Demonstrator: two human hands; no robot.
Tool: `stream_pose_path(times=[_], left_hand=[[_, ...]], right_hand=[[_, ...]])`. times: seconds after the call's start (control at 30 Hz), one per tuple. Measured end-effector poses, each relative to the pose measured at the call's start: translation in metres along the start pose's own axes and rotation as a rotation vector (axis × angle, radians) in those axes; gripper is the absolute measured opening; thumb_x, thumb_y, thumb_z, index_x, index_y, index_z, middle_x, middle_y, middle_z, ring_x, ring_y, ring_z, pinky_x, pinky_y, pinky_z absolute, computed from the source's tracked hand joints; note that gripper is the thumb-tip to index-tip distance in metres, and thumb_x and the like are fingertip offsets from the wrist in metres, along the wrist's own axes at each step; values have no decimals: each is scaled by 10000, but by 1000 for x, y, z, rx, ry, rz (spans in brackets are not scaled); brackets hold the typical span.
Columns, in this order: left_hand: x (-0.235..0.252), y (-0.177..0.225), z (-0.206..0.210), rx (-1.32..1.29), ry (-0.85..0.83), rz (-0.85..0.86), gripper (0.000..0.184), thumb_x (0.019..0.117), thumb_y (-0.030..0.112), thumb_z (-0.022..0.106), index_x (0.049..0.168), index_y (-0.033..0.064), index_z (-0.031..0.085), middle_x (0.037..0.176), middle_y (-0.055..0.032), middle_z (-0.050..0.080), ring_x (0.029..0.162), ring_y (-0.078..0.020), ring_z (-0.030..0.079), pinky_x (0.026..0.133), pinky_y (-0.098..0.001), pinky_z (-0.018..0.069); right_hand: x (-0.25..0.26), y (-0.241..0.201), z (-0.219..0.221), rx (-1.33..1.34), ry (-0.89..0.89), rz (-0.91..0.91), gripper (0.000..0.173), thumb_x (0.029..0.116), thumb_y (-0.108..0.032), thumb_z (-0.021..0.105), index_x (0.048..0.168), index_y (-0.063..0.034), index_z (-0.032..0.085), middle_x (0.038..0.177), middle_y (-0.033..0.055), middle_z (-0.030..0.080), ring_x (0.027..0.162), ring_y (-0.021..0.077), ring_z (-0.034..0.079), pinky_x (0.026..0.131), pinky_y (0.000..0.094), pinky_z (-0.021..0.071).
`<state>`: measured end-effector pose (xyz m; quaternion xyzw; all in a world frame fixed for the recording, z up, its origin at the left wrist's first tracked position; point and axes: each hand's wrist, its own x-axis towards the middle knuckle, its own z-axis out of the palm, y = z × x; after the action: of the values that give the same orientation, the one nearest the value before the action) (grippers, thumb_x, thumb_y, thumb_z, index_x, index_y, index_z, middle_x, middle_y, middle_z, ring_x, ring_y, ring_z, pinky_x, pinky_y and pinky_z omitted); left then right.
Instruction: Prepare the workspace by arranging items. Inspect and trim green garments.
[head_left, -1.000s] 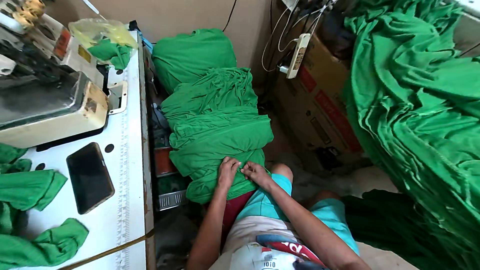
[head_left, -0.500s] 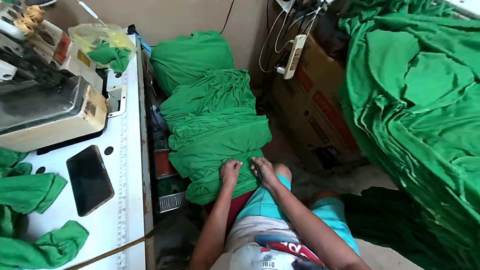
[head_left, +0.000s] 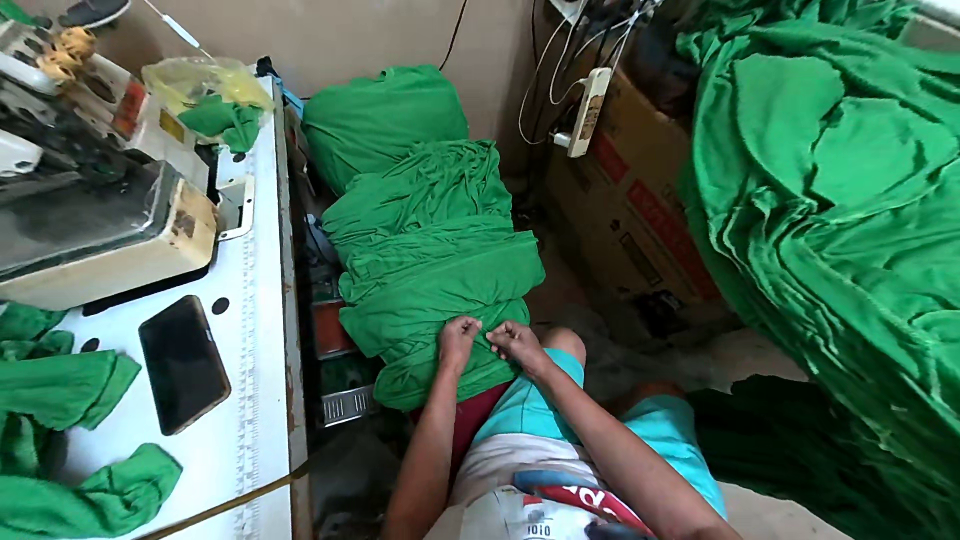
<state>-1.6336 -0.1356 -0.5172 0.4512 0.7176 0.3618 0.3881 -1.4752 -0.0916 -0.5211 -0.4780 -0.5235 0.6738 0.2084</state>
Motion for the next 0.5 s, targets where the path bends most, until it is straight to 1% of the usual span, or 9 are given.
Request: stream_pose_path(times=[0.13,0.23,0.33,0.37,0.4,0.43,0.47,0.5], left_hand=[[-2,0,1,-13,16,15,237,1026,176,604,1108,-16,716,1033,-137,715,927,-176,673,890,-360,541],[-3,0,1,-18,16,20,233,1023,168,606,1103,-20,718,1023,-139,715,923,-176,674,893,-358,542],[-1,0,2,-41,20,-8,242,1026,171,600,1118,-24,709,1012,-137,710,886,-166,663,857,-342,540],[0,0,2,-58,22,-22,245,1029,174,597,1123,-25,705,1008,-135,707,870,-160,659,843,-338,541],[0,0,1,-81,18,-30,245,1031,172,595,1126,-28,699,1003,-133,702,857,-156,657,833,-334,545],[0,-2,-1,-97,4,-28,246,1033,170,591,1130,-32,690,1001,-131,698,853,-151,659,830,-328,551],[-1,-4,-3,-102,-18,-13,247,1036,167,585,1135,-38,682,1000,-131,697,857,-151,662,834,-326,554],[-3,-5,-5,-86,-44,12,247,1036,167,584,1134,-40,679,997,-132,698,860,-149,665,839,-324,555]], right_hand=[[0,-3,3,-104,-17,43,190,1003,-141,651,1062,33,602,811,62,642,612,92,582,586,253,506],[2,-3,5,-167,-12,52,200,1008,-157,646,1062,30,601,814,65,640,615,96,587,596,260,514],[3,-4,5,-304,-39,56,225,1020,-179,627,1081,37,611,851,95,653,664,137,613,656,322,538],[3,-5,6,-309,-35,59,223,1021,-182,627,1077,33,616,851,93,658,666,137,617,659,325,539],[2,-5,6,-262,-22,55,212,1023,-177,625,1065,30,612,824,76,649,640,120,601,629,299,523],[1,-4,5,-153,5,47,192,1026,-160,615,1047,30,602,783,52,634,600,95,571,582,261,497],[1,-4,3,-12,44,45,173,1034,-149,597,1039,24,587,754,30,621,569,73,546,546,230,473],[0,-5,0,141,94,55,172,1043,-146,580,1058,25,581,753,24,615,556,65,529,527,213,456]])
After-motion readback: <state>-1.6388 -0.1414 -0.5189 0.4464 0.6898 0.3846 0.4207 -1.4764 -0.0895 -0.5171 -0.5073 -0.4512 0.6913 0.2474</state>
